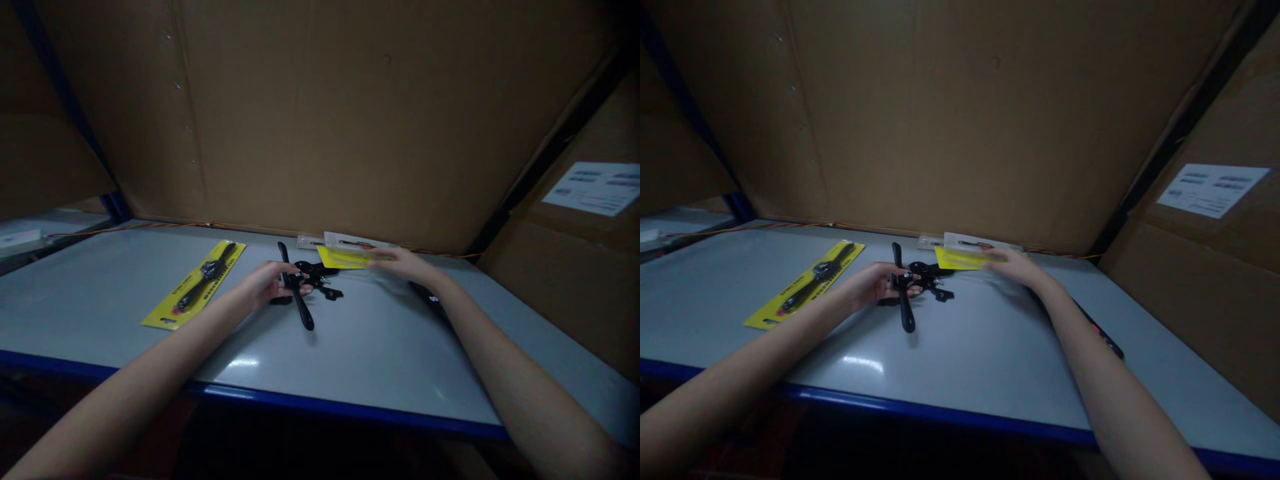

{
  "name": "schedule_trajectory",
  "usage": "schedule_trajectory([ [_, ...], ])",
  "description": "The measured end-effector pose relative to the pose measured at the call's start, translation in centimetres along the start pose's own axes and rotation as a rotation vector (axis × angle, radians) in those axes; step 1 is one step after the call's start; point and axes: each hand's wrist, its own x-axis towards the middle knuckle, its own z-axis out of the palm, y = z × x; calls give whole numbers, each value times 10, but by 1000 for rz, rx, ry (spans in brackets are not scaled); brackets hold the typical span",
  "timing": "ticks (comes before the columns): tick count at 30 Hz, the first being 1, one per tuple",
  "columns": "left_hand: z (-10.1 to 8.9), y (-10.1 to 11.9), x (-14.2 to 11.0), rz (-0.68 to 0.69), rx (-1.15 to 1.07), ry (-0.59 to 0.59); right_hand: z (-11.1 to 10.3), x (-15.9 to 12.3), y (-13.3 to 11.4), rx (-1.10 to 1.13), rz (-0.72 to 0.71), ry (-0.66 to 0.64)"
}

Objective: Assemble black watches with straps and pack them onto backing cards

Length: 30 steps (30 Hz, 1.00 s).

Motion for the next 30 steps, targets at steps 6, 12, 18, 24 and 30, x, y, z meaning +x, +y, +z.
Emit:
schedule_trajectory([
  [6, 0, 0, 0, 20, 30, 1, 6, 2, 4, -203, -97, 181],
  [12, 5, 3, -4, -17, -8, 16, -8, -6, -32, -94, -243, 588],
  [18, 10, 6, -11, 3, -148, -108, -20, -28, -103, 715, -251, 512],
  [24, 11, 3, -13, 36, -186, -258, 12, -37, -133, 1222, -4, -155],
  [30, 13, -2, -12, 80, -149, -308, 58, -37, -134, 1189, 121, -172],
])
